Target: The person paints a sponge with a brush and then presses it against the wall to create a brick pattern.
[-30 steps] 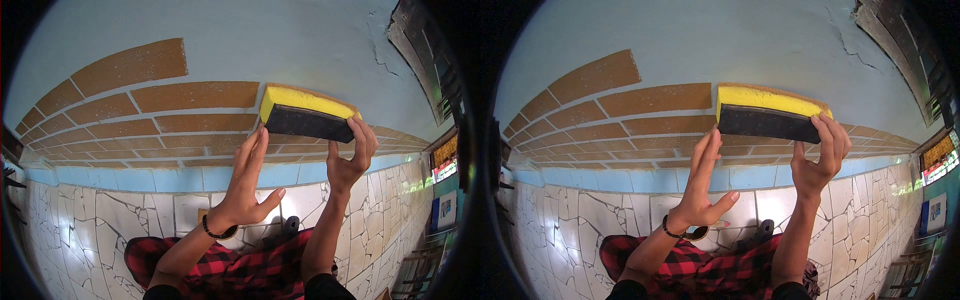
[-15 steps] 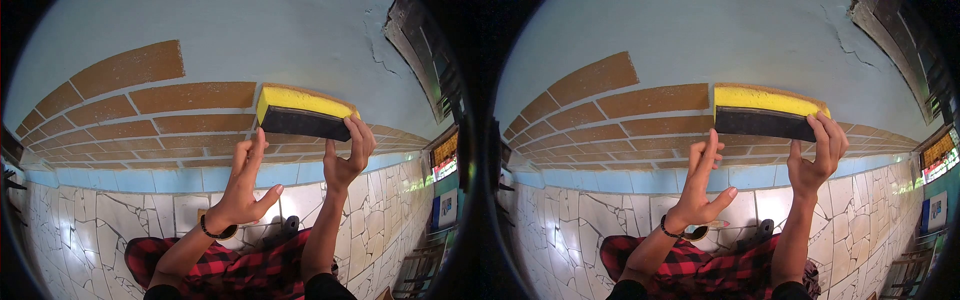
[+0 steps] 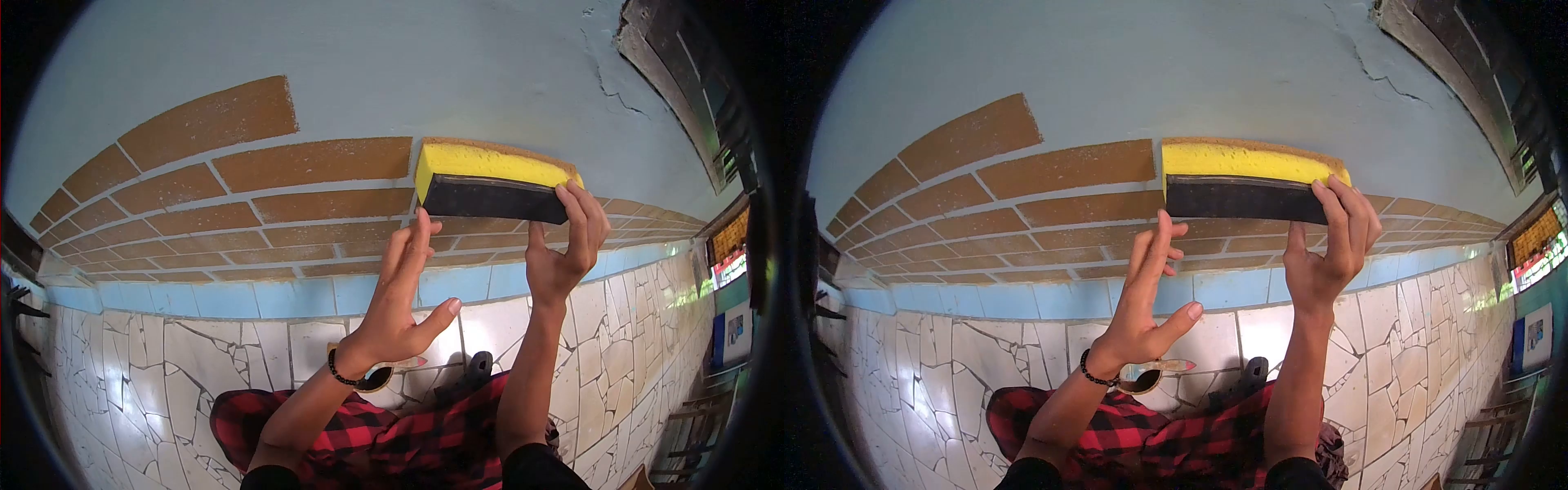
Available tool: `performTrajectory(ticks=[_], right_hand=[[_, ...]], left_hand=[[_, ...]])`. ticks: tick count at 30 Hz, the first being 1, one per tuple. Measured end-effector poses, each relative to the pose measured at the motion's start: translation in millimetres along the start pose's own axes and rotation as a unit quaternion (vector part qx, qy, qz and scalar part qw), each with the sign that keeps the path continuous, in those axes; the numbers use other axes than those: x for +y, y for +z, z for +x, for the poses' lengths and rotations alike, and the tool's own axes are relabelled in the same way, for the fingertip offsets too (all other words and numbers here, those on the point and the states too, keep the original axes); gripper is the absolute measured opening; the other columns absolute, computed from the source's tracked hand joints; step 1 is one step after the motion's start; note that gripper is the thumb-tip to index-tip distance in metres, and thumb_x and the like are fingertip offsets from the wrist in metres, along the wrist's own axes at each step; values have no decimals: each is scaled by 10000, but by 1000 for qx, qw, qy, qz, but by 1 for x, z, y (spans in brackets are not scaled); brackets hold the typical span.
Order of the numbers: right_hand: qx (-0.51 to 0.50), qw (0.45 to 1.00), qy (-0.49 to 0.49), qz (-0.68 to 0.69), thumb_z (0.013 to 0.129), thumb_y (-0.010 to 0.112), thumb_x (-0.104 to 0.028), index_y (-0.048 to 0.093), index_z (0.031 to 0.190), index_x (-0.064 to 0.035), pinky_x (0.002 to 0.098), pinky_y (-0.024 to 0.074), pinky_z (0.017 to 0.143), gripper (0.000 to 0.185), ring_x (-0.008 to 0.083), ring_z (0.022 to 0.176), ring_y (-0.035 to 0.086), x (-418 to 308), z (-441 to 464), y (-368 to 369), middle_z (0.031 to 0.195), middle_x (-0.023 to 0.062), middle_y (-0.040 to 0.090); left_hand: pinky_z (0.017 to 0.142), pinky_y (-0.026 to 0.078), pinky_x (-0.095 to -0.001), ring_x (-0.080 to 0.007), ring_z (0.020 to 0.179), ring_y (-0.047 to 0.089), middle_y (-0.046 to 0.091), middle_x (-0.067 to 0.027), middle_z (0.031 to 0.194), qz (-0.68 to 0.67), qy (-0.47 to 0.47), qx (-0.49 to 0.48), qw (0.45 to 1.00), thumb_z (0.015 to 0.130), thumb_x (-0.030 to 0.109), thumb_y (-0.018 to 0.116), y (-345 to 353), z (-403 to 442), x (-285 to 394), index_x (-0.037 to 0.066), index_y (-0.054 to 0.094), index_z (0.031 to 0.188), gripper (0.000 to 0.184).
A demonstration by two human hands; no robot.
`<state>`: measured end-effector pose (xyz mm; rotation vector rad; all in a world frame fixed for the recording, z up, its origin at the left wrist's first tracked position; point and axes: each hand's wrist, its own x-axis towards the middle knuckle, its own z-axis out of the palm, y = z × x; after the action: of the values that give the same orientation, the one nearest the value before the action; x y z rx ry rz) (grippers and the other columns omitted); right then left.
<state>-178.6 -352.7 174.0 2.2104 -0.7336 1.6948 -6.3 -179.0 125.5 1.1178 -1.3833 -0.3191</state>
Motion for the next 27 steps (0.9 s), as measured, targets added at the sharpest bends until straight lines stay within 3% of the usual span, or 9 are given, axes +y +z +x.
performTrajectory(ticks=[27], right_hand=[[10, 999, 23, 26, 609, 803, 139, 759, 1214, -129, 431, 467, 1101, 664, 314, 1288, 581, 2, 4, 4, 1295, 41, 705]], left_hand=[[1004, 457, -397, -266, 1219, 502, 421, -232, 1599, 37, -26, -20, 999, 854, 266, 716, -1, 1, 3, 14, 88, 1726, 1103]])
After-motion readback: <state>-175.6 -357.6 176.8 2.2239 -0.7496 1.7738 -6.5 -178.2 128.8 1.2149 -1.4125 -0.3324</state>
